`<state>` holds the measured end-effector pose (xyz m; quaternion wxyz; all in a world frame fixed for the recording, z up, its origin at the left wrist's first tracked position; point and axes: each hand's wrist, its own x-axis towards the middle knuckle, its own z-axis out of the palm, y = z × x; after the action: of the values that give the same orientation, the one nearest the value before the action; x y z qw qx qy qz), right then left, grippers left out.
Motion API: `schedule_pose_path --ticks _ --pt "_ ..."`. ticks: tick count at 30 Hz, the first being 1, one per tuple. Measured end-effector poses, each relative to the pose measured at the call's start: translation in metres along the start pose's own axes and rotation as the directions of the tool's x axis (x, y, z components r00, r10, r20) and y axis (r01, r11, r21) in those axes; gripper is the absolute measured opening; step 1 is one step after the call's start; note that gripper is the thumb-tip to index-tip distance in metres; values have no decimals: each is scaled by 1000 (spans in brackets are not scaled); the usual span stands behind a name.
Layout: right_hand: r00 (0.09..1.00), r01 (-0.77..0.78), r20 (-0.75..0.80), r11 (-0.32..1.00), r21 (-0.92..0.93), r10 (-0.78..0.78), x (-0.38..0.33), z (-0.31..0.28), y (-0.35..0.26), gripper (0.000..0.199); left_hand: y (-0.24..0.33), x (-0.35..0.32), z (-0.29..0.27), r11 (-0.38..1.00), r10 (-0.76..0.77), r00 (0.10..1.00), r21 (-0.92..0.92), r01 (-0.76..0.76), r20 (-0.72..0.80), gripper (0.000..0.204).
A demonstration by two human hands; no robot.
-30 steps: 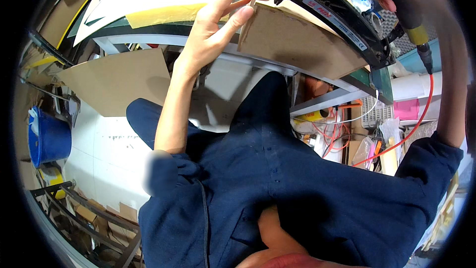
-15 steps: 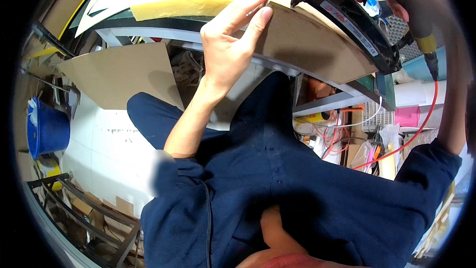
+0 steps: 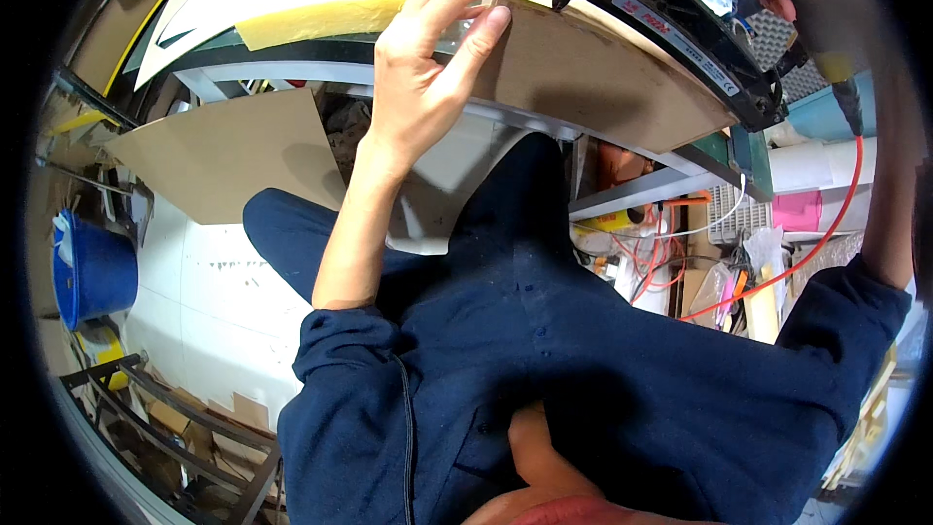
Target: The person sits on the floor in a workshop and uses a pneumatic nail gun to fasten a curved cardboard piece to a metal frame. They repeatedly align the cardboard, fire the nail gun, and inspect the joint before moving to the next section.
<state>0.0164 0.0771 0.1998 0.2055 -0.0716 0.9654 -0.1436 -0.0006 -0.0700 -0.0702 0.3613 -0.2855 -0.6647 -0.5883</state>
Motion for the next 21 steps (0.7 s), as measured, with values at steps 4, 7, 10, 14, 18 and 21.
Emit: schedule_pose_path --ticks 4,7,10,14,18,21 --pt "993 72 -78 985 -155 -84 2 0 16 45 -10 1 -5 996 82 995 -41 -80 52 28" --pt "989 113 -76 977 -182 -128 5 1 25 45 -5 0 -4 984 -107 992 -136 115 65 26" --pt "987 138 -58 976 -166 -150 9 1 28 45 -3 0 -1 961 -189 981 -195 195 49 24" --pt "986 148 -50 976 -160 -158 11 0 30 44 -3 -1 -2 948 -229 971 -212 238 70 24" --pt "985 158 -42 975 -157 -167 12 0 30 44 -10 0 3 980 -79 997 -183 78 0 24" --pt "984 165 -36 974 -153 -172 13 0 32 44 -12 -2 3 972 -117 993 -204 117 10 24"
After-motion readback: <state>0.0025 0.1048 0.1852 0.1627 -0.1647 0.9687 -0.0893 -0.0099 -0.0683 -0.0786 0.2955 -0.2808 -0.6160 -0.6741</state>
